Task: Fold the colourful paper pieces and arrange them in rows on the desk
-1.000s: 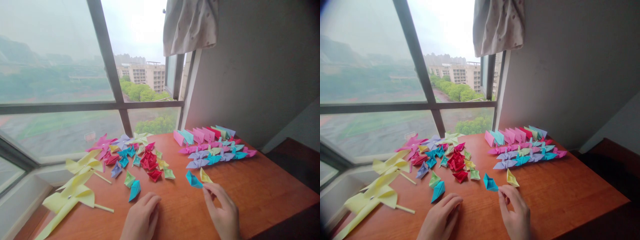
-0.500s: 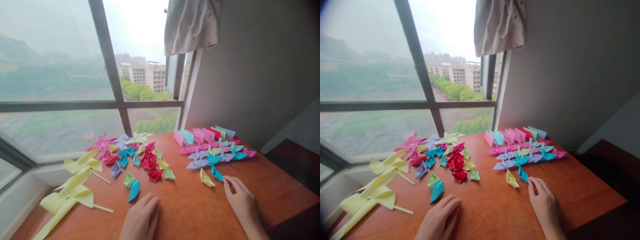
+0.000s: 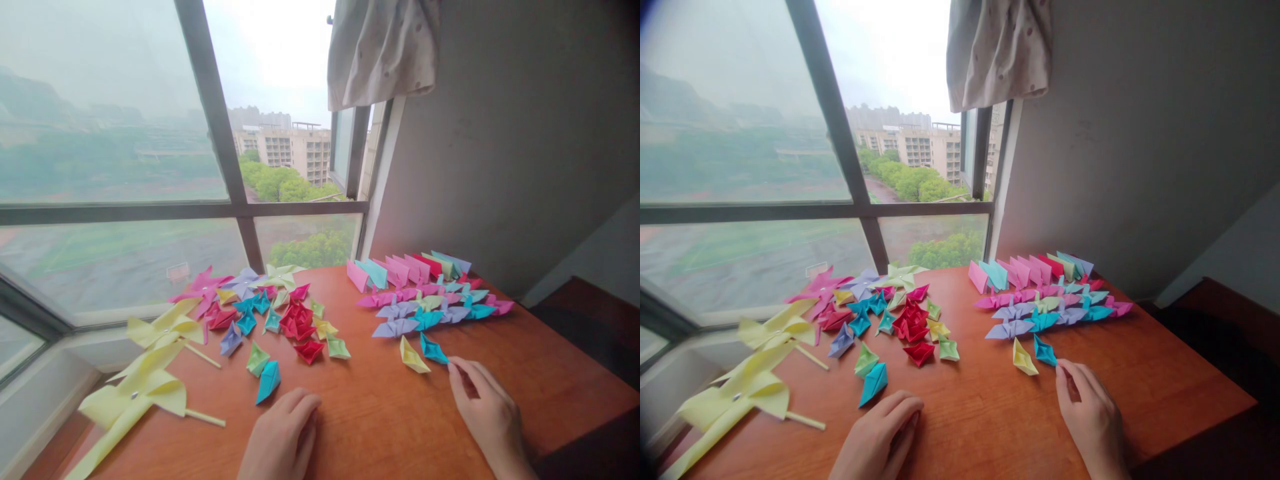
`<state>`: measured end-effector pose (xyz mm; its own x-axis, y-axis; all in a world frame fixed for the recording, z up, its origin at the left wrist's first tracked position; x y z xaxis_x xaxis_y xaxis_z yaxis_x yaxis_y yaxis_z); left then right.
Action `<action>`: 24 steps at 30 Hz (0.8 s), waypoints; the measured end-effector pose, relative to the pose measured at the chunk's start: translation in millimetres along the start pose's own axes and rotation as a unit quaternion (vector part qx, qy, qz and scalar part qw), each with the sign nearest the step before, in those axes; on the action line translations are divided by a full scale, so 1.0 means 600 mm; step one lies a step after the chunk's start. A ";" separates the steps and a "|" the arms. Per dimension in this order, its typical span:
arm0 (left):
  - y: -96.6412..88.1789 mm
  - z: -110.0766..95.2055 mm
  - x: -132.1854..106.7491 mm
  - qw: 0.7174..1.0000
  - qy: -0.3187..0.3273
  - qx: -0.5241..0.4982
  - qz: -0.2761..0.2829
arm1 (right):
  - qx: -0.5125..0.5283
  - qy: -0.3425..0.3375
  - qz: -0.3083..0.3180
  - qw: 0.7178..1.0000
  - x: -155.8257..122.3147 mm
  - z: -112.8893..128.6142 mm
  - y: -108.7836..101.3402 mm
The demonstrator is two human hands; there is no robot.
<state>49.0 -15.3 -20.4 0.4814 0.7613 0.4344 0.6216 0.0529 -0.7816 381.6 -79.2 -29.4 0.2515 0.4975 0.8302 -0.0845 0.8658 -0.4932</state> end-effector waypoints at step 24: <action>0.005 -0.001 0.000 1.000 0.006 0.007 0.016 | 0.129 -0.106 0.021 0.986 -0.009 0.068 0.013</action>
<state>51.3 -15.6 -22.4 0.5091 0.7544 0.4145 0.5974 0.0369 -0.8011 340.3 -73.0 -27.3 0.0377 0.5089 0.8600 -0.3402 0.8157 -0.4678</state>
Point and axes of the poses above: each hand's wrist, its own x-axis towards the middle knuckle, its own y-axis out of the palm, z = x × y, the point moved 9 cm from there along x, towards the middle knuckle, and after that the axes turned 11 degrees about -z, right-handed, at the moved point
